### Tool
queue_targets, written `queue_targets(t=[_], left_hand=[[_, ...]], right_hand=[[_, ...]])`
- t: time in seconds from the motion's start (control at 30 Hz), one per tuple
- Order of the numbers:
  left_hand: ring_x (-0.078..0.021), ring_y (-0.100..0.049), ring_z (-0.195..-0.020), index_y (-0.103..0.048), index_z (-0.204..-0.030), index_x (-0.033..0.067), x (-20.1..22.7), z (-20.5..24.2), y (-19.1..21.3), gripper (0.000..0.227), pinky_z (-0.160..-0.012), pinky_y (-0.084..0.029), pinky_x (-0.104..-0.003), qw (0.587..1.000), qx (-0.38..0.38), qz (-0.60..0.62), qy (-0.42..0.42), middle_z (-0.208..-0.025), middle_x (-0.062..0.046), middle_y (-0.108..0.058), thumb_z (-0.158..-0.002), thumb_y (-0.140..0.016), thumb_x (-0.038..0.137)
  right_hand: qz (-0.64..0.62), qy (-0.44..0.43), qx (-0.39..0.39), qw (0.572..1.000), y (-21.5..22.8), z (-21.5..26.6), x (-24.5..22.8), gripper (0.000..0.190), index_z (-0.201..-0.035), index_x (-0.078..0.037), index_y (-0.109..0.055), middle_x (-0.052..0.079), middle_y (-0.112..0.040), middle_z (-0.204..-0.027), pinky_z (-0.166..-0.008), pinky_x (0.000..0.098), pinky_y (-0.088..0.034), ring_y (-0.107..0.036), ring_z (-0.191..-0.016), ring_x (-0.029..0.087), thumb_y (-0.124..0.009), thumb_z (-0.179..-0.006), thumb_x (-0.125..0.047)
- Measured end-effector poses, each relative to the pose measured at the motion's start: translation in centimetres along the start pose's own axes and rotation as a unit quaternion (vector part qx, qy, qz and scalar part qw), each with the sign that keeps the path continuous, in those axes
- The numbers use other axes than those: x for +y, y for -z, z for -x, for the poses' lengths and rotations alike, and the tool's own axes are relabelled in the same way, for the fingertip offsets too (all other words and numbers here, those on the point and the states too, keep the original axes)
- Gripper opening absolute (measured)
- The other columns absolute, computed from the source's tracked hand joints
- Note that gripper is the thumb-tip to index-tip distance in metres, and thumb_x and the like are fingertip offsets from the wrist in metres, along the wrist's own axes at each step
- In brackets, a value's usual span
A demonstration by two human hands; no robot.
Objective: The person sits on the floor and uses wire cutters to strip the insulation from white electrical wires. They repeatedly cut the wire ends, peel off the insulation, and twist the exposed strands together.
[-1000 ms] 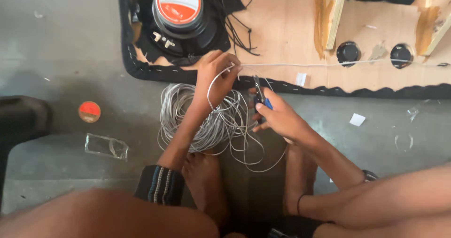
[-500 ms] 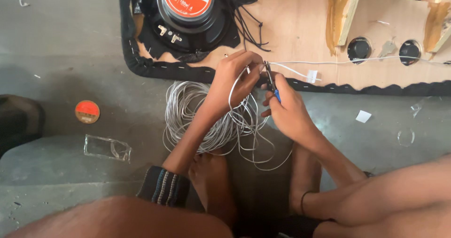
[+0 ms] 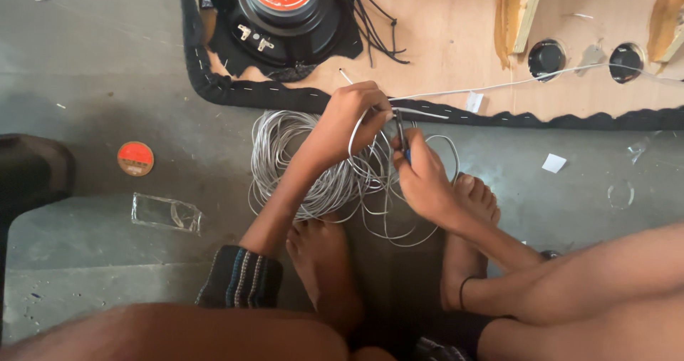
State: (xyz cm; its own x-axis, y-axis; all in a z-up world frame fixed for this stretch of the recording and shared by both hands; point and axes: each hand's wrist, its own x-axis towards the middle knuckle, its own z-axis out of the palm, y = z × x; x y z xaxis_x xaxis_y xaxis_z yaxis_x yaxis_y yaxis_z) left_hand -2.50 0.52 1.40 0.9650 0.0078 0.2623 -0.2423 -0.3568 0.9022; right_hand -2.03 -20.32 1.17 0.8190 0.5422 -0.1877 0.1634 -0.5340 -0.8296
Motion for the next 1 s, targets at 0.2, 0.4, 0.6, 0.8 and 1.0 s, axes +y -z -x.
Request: queue_targets(t=[0.2, 0.4, 0.6, 0.8, 1.0], left_hand=[[-0.0323, -0.067, -0.091, -0.065, -0.105, -0.0015, 1.8, 0.2, 1.3, 0.018, -0.081, -0.054, -0.039, 0.998, 0.019, 0.001, -0.057, -0.097, -0.017, -0.068, -0.088, -0.069, -0.004], [-0.0209, -0.07, -0.083, -0.052, -0.132, -0.0011, 3.6, 2.1, 3.2, 0.049, -0.076, -0.058, -0.031, 0.993, 0.063, -0.013, 0.103, -0.124, -0.02, -0.057, -0.085, -0.062, -0.013], [-0.0147, -0.077, -0.081, -0.058, -0.124, 0.0003, 2.3, 2.5, 5.0, 0.026, -0.074, -0.062, -0.028, 0.891, 0.119, 0.321, 0.3, -0.106, -0.011, -0.073, -0.105, -0.041, 0.003], [-0.0157, -0.071, -0.079, -0.061, -0.115, -0.0059, 4.6, 3.2, 2.6, 0.024, -0.067, -0.06, -0.032, 0.944, 0.08, 0.235, 0.218, -0.099, -0.011, -0.073, -0.09, -0.059, -0.004], [-0.028, -0.072, -0.08, -0.067, -0.1, 0.0023, 7.0, 4.3, 1.6, 0.008, -0.072, -0.056, -0.038, 0.985, 0.017, -0.117, 0.123, -0.091, -0.013, -0.072, -0.093, -0.07, 0.002]], right_hand=[[0.019, 0.022, 0.055, 0.998, 2.0, 1.1, 0.9, 0.026, -0.129, -0.001, -0.052, 0.018, -0.062, -0.109, -0.085, 0.0408, -0.047, -0.057, -0.096, 0.031, -0.052, -0.103, -0.004], [-0.034, 0.053, 0.048, 0.997, 5.4, 0.3, 0.3, 0.032, -0.135, -0.001, -0.046, 0.012, -0.062, -0.112, -0.088, 0.0333, -0.046, -0.056, -0.096, 0.017, -0.046, -0.104, -0.003], [-0.15, -0.001, -0.004, 0.989, 3.9, -0.9, -1.0, 0.02, -0.125, -0.001, -0.051, 0.007, -0.063, -0.1, -0.073, 0.0279, -0.053, -0.06, -0.081, 0.01, -0.051, -0.106, -0.006], [-0.085, 0.104, 0.001, 0.991, 4.6, -3.7, -3.4, 0.015, -0.118, 0.0, -0.051, 0.007, -0.073, -0.107, -0.07, 0.0282, -0.053, -0.063, -0.076, 0.01, -0.056, -0.104, -0.003], [-0.022, 0.138, -0.054, 0.989, 4.0, -4.8, -4.3, 0.016, -0.112, 0.001, -0.054, 0.013, -0.076, -0.099, -0.077, 0.033, -0.058, -0.076, -0.09, 0.023, -0.063, -0.099, -0.002]])
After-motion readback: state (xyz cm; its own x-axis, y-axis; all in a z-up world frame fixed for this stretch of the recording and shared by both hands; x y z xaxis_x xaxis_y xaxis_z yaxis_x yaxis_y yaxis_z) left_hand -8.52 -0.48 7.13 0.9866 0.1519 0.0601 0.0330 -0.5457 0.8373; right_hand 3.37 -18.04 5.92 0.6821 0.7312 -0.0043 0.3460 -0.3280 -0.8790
